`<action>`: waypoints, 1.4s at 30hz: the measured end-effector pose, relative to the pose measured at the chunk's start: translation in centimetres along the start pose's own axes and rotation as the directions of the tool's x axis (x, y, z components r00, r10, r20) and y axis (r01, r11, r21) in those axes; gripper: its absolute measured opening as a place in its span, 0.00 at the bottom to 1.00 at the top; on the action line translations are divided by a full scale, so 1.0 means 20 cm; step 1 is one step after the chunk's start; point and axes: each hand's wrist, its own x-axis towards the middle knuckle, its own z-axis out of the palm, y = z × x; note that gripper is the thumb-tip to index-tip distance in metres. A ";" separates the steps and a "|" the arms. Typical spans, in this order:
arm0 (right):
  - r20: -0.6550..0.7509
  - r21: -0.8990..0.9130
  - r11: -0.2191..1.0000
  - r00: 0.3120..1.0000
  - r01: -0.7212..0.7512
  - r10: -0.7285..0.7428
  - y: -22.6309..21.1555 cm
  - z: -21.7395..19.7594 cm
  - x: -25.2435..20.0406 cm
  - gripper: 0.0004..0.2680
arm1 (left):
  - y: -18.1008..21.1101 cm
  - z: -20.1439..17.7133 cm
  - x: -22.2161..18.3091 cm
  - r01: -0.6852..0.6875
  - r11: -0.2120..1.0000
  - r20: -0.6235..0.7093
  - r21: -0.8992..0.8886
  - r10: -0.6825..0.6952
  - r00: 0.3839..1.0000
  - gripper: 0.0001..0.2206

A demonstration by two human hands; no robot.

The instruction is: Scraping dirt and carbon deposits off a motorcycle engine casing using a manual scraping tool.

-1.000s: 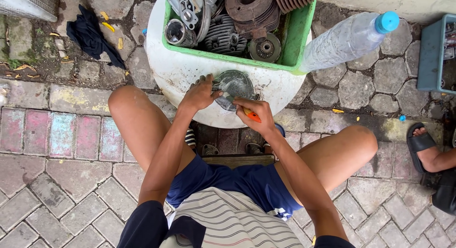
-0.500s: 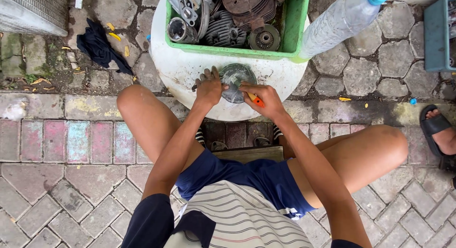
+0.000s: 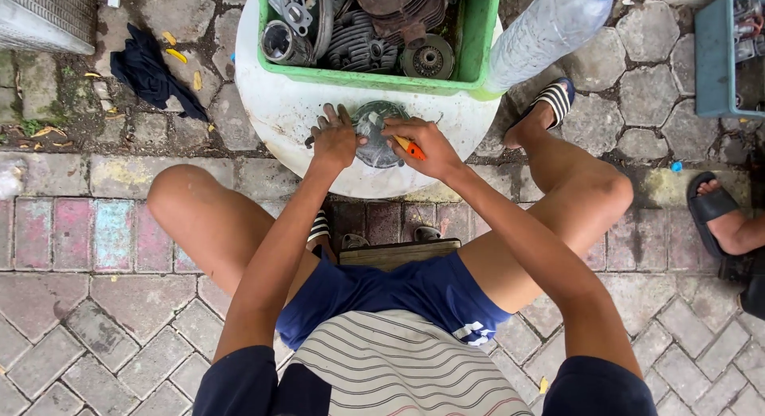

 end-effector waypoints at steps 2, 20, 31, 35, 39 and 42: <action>0.058 0.041 0.999 0.998 0.013 -0.016 0.01 -0.06 0.03 0.10 | 0.02 0.01 0.03 0.032 0.999 0.020 0.004 -0.032 0.999 0.45; -0.080 0.076 0.997 0.997 0.011 -0.005 0.11 0.01 0.19 0.09 | 0.07 -0.07 -0.09 0.031 0.994 0.035 0.105 -0.035 0.999 0.40; -0.068 0.108 0.992 0.995 -0.067 0.075 0.03 -0.01 0.18 0.09 | 0.03 -0.12 -0.19 0.001 0.986 0.065 -0.168 0.010 0.998 0.43; -0.055 0.174 0.983 0.996 -0.054 0.065 0.09 -0.04 0.18 0.10 | 0.05 -0.28 -0.16 0.016 0.962 0.065 -0.274 0.002 0.998 0.45; -0.107 0.125 0.991 0.992 -0.048 0.062 0.10 -0.05 0.19 0.09 | 0.06 -0.27 -0.18 0.034 0.964 0.091 -0.263 -0.010 0.996 0.47; -0.089 0.114 0.993 0.995 -0.028 0.038 0.08 0.00 0.19 0.10 | 0.05 -0.28 -0.18 0.028 0.957 0.086 -0.289 -0.003 0.996 0.50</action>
